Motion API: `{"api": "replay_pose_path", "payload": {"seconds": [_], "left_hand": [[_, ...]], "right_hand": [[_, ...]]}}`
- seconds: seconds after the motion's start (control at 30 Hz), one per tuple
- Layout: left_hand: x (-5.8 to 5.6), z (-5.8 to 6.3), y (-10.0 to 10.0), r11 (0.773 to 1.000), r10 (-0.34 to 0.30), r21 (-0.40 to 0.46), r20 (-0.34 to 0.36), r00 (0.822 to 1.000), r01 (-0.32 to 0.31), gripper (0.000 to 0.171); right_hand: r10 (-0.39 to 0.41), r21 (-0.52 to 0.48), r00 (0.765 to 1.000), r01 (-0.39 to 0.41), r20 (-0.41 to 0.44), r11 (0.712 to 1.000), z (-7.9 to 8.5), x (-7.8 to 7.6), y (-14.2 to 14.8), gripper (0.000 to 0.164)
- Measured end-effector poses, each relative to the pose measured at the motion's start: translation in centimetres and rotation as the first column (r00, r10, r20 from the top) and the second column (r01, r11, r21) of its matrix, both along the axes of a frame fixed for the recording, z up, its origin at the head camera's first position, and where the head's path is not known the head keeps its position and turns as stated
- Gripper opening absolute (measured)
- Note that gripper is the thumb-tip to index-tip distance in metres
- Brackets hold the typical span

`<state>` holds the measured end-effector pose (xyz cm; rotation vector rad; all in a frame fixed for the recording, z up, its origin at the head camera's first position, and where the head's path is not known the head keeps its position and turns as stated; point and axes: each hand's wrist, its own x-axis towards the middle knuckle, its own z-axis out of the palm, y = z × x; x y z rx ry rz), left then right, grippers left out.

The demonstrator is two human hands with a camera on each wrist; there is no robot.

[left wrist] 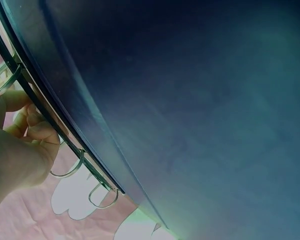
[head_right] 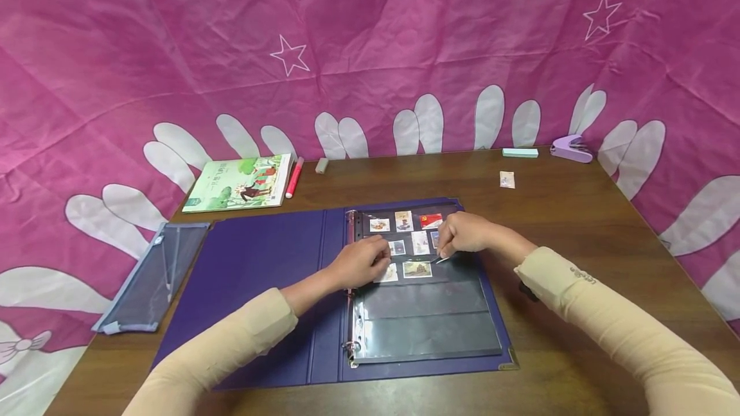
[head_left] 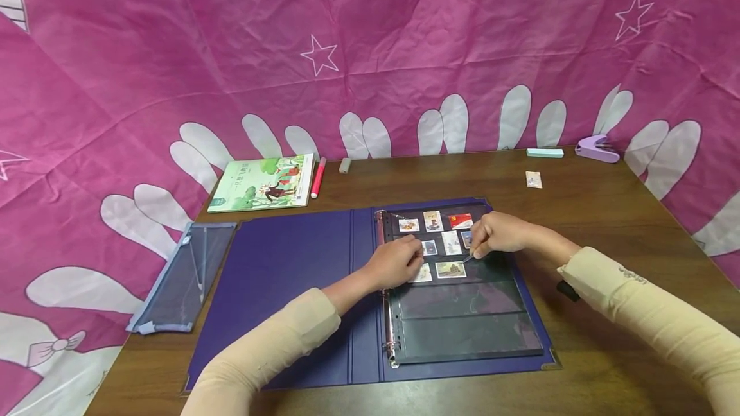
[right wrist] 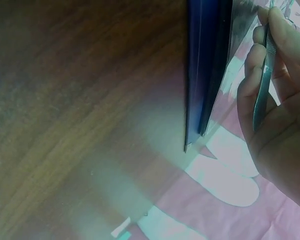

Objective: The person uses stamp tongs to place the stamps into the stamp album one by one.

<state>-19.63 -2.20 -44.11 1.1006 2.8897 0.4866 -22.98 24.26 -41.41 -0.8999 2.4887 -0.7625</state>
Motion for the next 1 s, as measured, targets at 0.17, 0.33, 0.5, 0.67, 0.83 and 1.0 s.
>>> {"api": "replay_pose_path", "payload": {"seconds": [0.17, 0.33, 0.5, 0.67, 0.83, 1.0], "left_hand": [[0.1, 0.2, 0.0, 1.000, 0.004, -0.001, -0.011, 1.000, -0.004, 0.010], [0.2, 0.1, -0.1, 1.000, -0.020, -0.001, -0.026, 0.999, 0.020, 0.009], [0.2, -0.1, -0.2, 0.999, -0.053, -0.001, -0.041, 0.998, 0.053, 0.005], [0.3, -0.2, -0.3, 0.998, -0.067, 0.005, -0.041, 0.997, 0.068, 0.004], [0.3, -0.2, -0.3, 0.998, -0.069, 0.002, -0.051, 0.996, 0.069, 0.005], [0.4, -0.2, -0.2, 0.998, -0.055, 0.010, -0.050, 0.997, 0.056, 0.008]], "right_hand": [[-0.024, -0.046, 0.999, 0.023, -0.021, 0.999, -0.3, 0.1, 0.5, 0.011], [-0.102, -0.110, 0.993, 0.095, -0.060, 0.989, -1.0, 0.0, 1.7, 0.019], [-0.347, -0.175, 0.916, 0.315, -0.203, 0.933, -1.5, -0.7, 4.4, 0.022], [-0.644, -0.174, 0.694, 0.625, -0.323, 0.761, -1.4, -2.1, 8.9, 0.035], [-0.781, -0.013, 0.553, 0.814, -0.290, 0.581, -1.2, -3.7, 13.5, 0.050], [-0.807, 0.064, 0.531, 0.843, -0.257, 0.534, -1.4, -4.8, 15.8, 0.054]]}}
